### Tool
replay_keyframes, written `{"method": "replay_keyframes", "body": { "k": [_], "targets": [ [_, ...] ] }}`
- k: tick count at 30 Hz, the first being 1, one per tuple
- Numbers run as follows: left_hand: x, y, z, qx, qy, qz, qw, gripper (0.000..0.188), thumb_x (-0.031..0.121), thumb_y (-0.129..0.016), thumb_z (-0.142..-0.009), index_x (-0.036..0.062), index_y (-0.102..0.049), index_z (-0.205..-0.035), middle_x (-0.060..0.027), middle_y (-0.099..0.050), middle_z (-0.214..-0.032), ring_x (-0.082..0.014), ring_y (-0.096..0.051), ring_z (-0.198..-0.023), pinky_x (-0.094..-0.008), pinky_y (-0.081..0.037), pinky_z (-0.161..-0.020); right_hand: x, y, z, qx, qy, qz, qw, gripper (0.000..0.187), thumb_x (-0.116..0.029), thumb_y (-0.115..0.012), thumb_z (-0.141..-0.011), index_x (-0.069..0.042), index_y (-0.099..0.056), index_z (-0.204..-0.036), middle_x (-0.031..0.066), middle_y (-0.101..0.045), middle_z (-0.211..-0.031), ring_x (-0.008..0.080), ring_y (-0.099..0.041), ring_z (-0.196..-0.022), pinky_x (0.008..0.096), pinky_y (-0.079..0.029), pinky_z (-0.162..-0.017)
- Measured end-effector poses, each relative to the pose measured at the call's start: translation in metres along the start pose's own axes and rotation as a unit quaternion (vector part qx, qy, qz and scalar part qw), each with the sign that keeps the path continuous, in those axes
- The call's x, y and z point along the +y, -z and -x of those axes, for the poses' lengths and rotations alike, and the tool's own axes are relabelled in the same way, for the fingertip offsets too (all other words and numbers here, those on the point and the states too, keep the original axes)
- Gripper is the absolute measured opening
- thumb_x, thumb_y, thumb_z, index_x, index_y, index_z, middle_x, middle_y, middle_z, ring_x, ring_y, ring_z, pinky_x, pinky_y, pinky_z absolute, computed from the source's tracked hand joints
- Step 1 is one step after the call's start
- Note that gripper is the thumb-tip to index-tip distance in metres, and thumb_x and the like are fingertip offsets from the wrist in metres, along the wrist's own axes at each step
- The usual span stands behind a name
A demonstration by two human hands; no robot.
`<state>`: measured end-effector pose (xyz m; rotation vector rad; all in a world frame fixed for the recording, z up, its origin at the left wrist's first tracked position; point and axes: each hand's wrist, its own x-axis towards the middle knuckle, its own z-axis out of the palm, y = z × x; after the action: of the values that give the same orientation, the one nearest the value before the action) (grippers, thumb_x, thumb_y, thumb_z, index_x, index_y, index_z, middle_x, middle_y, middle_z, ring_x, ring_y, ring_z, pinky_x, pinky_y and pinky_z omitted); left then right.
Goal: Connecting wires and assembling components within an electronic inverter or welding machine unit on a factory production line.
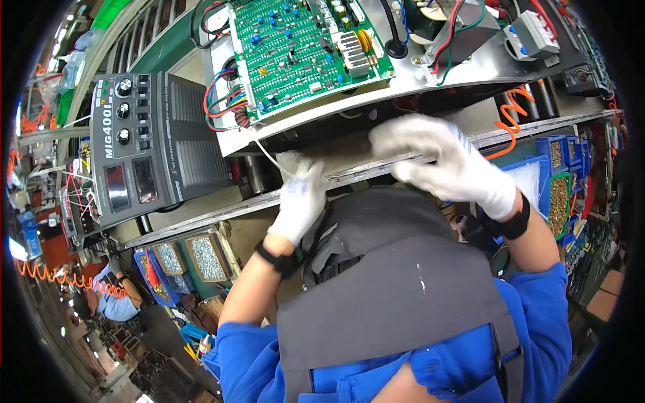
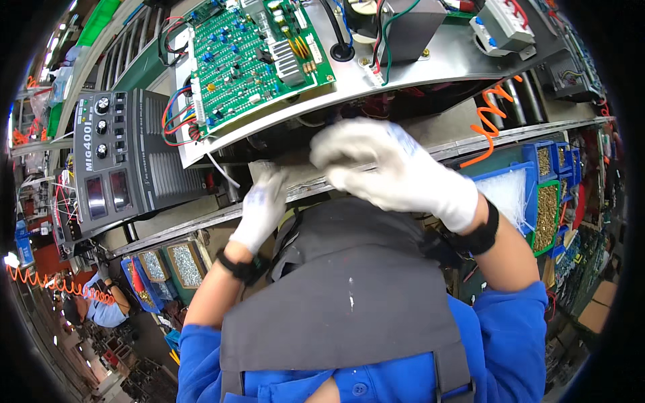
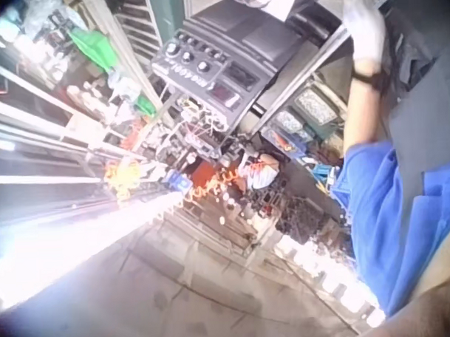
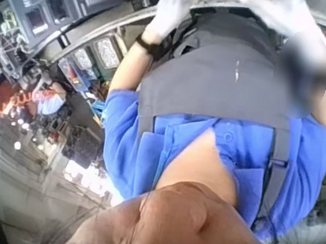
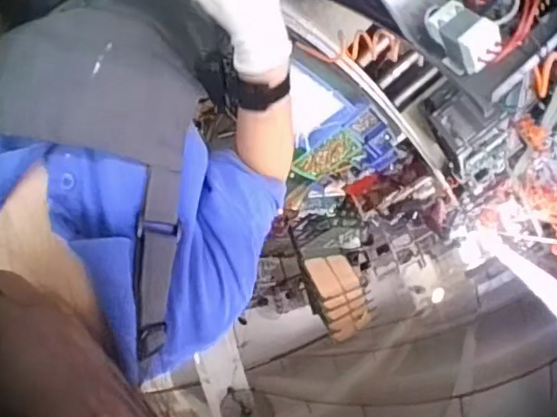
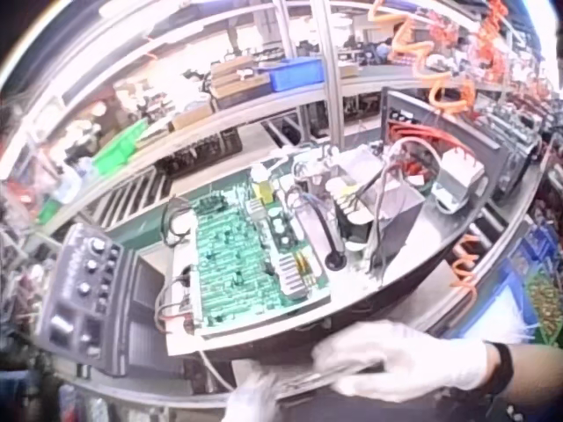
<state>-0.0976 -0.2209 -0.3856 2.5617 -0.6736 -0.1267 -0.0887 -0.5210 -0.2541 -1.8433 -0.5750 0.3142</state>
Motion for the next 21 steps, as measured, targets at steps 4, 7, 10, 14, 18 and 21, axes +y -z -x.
{"method": "replay_keyframes", "body": {
  "k": [4,7,10,14,18,21],
  "targets": [
    [-0.040,-0.064,-0.094,-0.003,0.088,-0.173,0.981,0.029,0.013,-0.052,-0.093,-0.0007,-0.067,-0.113,-0.0269,-0.068,-0.105,-0.0400,-0.069,-0.095,-0.0488,-0.057,-0.077,0.058,-0.034,0.070,-0.021,-0.213,-0.088,0.973,0.026,-0.021,-0.062,-0.096,-0.001,-0.068,-0.112,0.0068,-0.065,-0.090,0.0130,-0.057,-0.072,0.0292,-0.047,-0.065],
    [-0.076,-0.083,-0.133,-0.104,0.032,-0.225,0.968,0.028,0.011,-0.053,-0.092,-0.0048,-0.071,-0.107,-0.0290,-0.066,-0.117,-0.0391,-0.067,-0.108,-0.0486,-0.053,-0.095,0.097,-0.047,0.090,0.087,-0.250,-0.027,0.964,0.025,-0.020,-0.061,-0.098,0.000,-0.069,-0.112,0.0055,-0.067,-0.085,0.0113,-0.058,-0.070,0.0287,-0.049,-0.065],
    [-0.086,-0.090,-0.133,-0.092,-0.062,-0.363,0.925,0.031,0.016,-0.053,-0.093,-0.0074,-0.070,-0.105,-0.0307,-0.065,-0.118,-0.0400,-0.064,-0.114,-0.0494,-0.051,-0.099,0.124,-0.052,0.109,0.222,-0.314,0.015,0.923,0.025,-0.018,-0.062,-0.098,0.002,-0.069,-0.111,0.0053,-0.069,-0.092,0.0125,-0.060,-0.085,0.0300,-0.050,-0.078],
    [-0.068,-0.086,-0.103,-0.253,0.020,-0.292,0.922,0.029,0.024,-0.052,-0.096,0.0060,-0.065,-0.115,-0.0233,-0.066,-0.107,-0.0386,-0.069,-0.092,-0.0486,-0.058,-0.082,0.145,-0.060,0.125,0.267,-0.309,-0.083,0.909,0.026,-0.019,-0.063,-0.097,0.002,-0.068,-0.112,0.0093,-0.071,-0.094,0.0143,-0.064,-0.086,0.0307,-0.051,-0.079],
    [-0.058,-0.064,-0.069,-0.084,0.026,-0.118,0.989,0.020,0.022,-0.061,-0.092,0.0063,-0.063,-0.104,-0.0172,-0.063,-0.105,-0.0392,-0.065,-0.093,-0.0491,-0.054,-0.079,0.164,-0.080,0.075,0.188,-0.199,0.083,0.958,0.030,-0.028,-0.061,-0.098,-0.001,-0.070,-0.108,0.0194,-0.070,-0.095,0.0323,-0.068,-0.091,0.0391,-0.053,-0.080],
    [-0.064,-0.052,-0.064,-0.011,-0.151,-0.019,0.988,0.019,0.021,-0.064,-0.089,0.0043,-0.065,-0.099,-0.0191,-0.064,-0.100,-0.0406,-0.063,-0.092,-0.0485,-0.052,-0.081,0.183,-0.106,-0.003,0.051,-0.192,0.154,0.968,0.030,-0.031,-0.061,-0.097,-0.004,-0.070,-0.109,0.0195,-0.070,-0.095,0.0368,-0.067,-0.090,0.0423,-0.053,-0.077]
  ]
}}
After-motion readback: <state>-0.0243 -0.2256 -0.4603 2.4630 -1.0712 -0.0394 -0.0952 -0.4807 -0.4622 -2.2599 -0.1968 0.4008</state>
